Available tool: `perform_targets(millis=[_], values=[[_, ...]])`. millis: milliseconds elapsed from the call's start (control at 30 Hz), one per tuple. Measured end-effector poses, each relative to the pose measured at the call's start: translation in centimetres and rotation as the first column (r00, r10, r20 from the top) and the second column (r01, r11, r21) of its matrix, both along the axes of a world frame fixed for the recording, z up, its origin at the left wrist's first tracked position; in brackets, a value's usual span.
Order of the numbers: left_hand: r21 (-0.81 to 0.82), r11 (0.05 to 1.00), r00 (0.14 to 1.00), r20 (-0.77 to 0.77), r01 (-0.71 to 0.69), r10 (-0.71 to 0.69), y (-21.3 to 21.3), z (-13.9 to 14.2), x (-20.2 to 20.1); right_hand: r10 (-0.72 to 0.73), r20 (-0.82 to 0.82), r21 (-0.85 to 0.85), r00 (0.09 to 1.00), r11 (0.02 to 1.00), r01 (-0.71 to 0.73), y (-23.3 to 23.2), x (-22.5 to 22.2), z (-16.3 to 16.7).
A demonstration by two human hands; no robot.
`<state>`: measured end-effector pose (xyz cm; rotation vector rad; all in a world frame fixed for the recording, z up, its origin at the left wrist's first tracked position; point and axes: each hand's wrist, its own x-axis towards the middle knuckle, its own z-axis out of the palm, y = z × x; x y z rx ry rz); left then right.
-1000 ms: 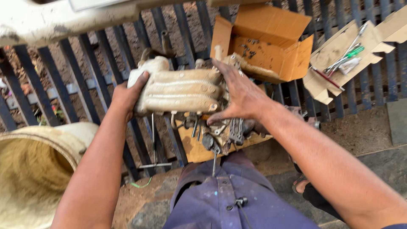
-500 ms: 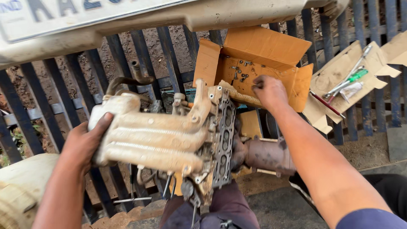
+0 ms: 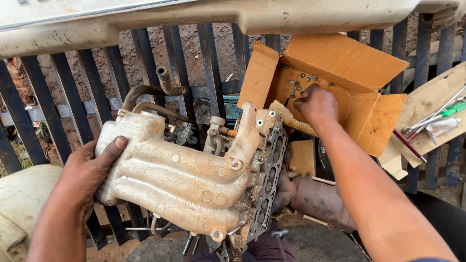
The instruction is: The person applies sealant from a tube onto a metal gasket surface, cleans the area with a cloth, and then positions and fits an intake manifold onto an engine cylinder head with the help of another person.
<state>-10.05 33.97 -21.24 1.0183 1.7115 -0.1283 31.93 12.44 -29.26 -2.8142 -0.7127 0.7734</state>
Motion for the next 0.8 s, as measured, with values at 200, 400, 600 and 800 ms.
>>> perform_targets(millis=[200, 400, 600, 800], values=[[0.019, 1.0, 1.0, -0.012, 0.023, -0.023, 0.0, -0.3, 0.1, -0.116, -0.829, 0.445, 0.547, 0.455, 0.771, -3.8, 0.6, 1.8], [0.026, 0.999, 0.998, -0.059, 0.035, -0.033, -0.4, -1.1, -0.1, 0.138, -0.959, 0.274, 0.248, 0.232, 0.933, -8.1, -0.2, 4.5], [0.021, 0.999, 0.999, -0.013, 0.045, -0.045, -0.3, -1.9, -0.6, 0.018, -0.962, 0.272, 0.272, 0.146, 0.951, -8.8, 1.1, 3.8], [-0.028, 1.0, 0.999, -0.052, 0.005, -0.006, 0.2, -2.4, -0.8, -0.156, -0.901, 0.363, 0.405, 0.24, 0.9, -9.1, 3.3, 1.8]])
